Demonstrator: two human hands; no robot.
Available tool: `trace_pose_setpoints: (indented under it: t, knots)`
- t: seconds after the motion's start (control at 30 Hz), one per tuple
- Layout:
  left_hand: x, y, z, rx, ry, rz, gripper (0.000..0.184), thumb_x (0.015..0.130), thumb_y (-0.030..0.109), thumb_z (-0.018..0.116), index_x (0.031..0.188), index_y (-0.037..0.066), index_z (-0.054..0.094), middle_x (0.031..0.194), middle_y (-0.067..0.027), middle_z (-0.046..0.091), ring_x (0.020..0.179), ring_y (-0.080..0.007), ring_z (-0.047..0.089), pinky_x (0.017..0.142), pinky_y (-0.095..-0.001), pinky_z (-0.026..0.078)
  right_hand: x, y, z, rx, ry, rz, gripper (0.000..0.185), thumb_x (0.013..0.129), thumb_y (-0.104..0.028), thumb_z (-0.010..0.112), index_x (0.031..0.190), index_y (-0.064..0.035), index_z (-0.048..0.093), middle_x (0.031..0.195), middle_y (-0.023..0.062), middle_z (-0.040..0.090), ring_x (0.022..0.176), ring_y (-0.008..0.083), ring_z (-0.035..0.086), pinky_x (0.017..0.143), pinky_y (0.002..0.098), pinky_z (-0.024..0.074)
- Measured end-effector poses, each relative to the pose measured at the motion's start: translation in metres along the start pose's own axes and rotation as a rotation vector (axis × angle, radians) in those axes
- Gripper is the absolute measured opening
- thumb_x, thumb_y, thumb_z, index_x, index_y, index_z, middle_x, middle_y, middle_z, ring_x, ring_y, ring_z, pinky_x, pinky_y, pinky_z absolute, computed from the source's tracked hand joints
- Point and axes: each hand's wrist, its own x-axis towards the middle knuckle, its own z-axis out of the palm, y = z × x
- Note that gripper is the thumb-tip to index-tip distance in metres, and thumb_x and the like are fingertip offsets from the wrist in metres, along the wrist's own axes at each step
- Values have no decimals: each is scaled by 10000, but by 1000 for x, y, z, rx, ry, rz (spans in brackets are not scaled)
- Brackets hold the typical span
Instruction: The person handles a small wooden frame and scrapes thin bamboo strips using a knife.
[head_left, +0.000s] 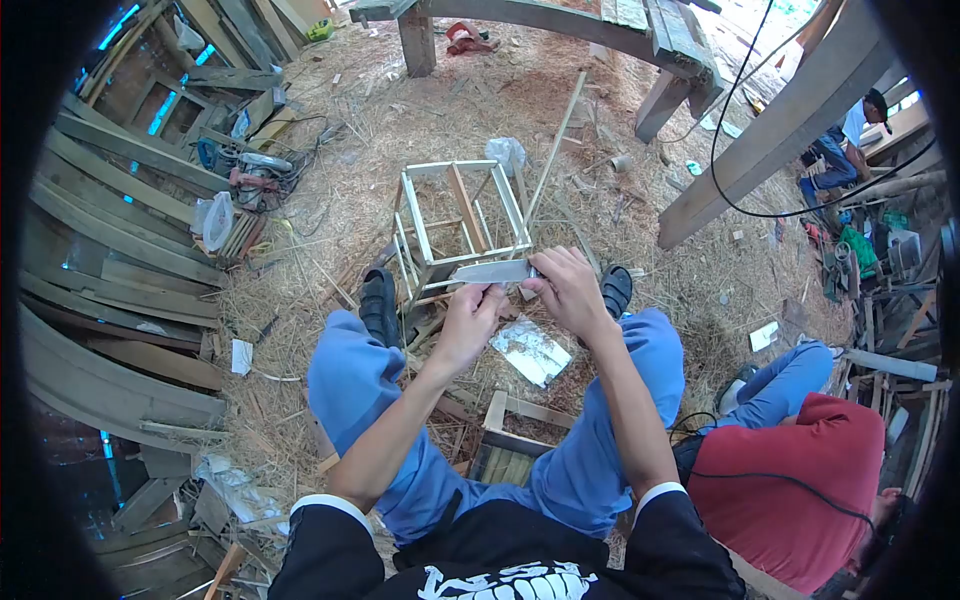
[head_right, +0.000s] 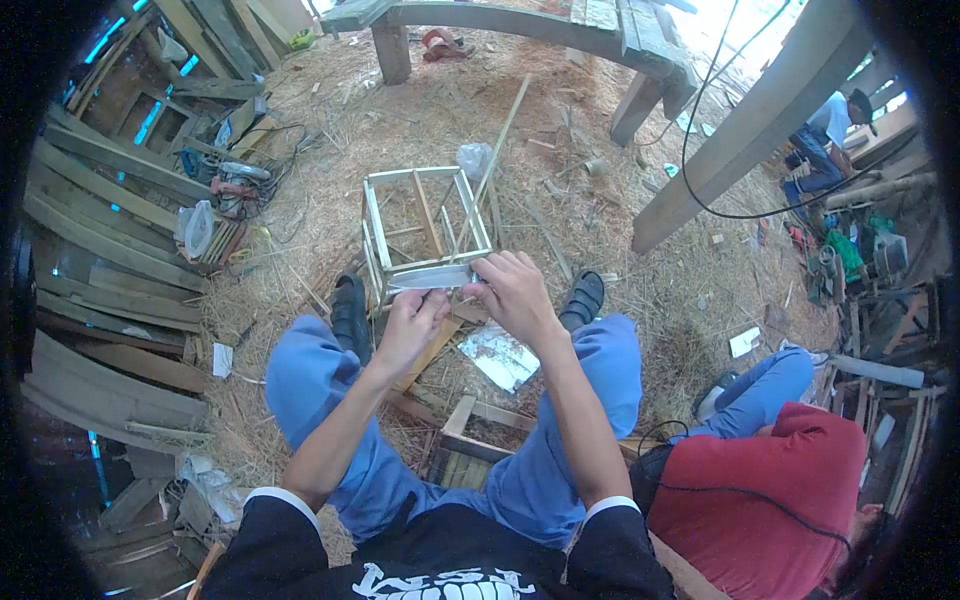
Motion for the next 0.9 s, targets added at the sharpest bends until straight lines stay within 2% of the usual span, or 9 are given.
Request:
trace_pose_setpoints:
  t: [0.07, 0.17, 0.2, 0.3, 0.43, 0.6, 0.7, 0.8, 0.9]
  knots:
    - [-7, 25, 6, -130, -34, -57, 251, 1079, 232, 490, 1086, 12, 610, 681, 64, 411, 587, -31, 350, 494, -225, 288, 0, 7, 5, 45, 114, 48, 261, 950, -285, 622, 1008, -31, 612, 841, 147, 620, 813, 340, 588, 750, 432, 425]
    - [-33, 31, 14, -77, -124, -174, 253, 1087, 260, 475, 1157, 50, 597, 686, 88, 346, 554, -11, 290, 471, -196, 228, 6, 42, -17, 55, 214, 507, 233, 980, -266, 592, 989, -34, 609, 808, 168, 612, 789, 365, 585, 734, 450, 423]
    - [-36, 26, 15, -227, -150, -186, 252, 1085, 258, 479, 1152, 42, 591, 686, 86, 346, 545, -13, 277, 467, -198, 233, 6, 44, -19, 8, 213, 491, 239, 987, -274, 586, 984, -35, 609, 803, 170, 608, 785, 366, 584, 731, 451, 422]
    - [-22, 19, 7, -105, -126, -70, 255, 1085, 250, 478, 1160, 31, 586, 687, 84, 347, 558, -20, 290, 487, -201, 249, 4, 45, -20, -90, 194, 441, 259, 1001, -293, 572, 973, -38, 606, 791, 170, 598, 776, 369, 581, 723, 455, 420]
    - [-13, 9, -13, 29, -60, -44, 298, 1079, 267, 491, 1174, 13, 614, 698, 83, 379, 610, -23, 336, 541, -197, 277, -2, 38, -15, -81, 152, 387, 269, 1001, -304, 573, 973, -38, 607, 781, 158, 593, 769, 364, 578, 718, 455, 423]
    - [-8, 13, -14, 10, -7, -5, 328, 1079, 268, 489, 1226, 6, 623, 699, 89, 387, 608, -12, 334, 534, -198, 282, 10, 18, -7, -13, 87, 291, 256, 985, -296, 598, 972, -42, 625, 786, 154, 604, 771, 358, 587, 720, 450, 431]
    - [-5, 15, -12, 13, 61, -32, 324, 1078, 269, 496, 1214, 4, 622, 690, 90, 372, 600, -6, 327, 525, -195, 269, 14, 4, 7, 31, 23, 200, 239, 968, -277, 617, 977, -39, 638, 806, 161, 620, 786, 360, 596, 724, 450, 439]
    - [-1, 13, -13, -43, 128, -44, 261, 1059, 201, 524, 1142, -13, 648, 751, 52, 500, 653, -42, 402, 578, -247, 359, 17, -11, 20, 106, -80, 152, 225, 940, -247, 645, 997, -30, 643, 859, 176, 645, 833, 371, 612, 751, 458, 457]
    - [8, 0, -13, 143, 221, 135, 212, 1046, 157, 526, 1080, -10, 652, 733, 43, 487, 651, -55, 411, 572, -267, 357, 17, -20, 33, 183, -23, 39, 233, 930, -251, 655, 993, -27, 637, 876, 178, 644, 856, 374, 619, 775, 461, 467]
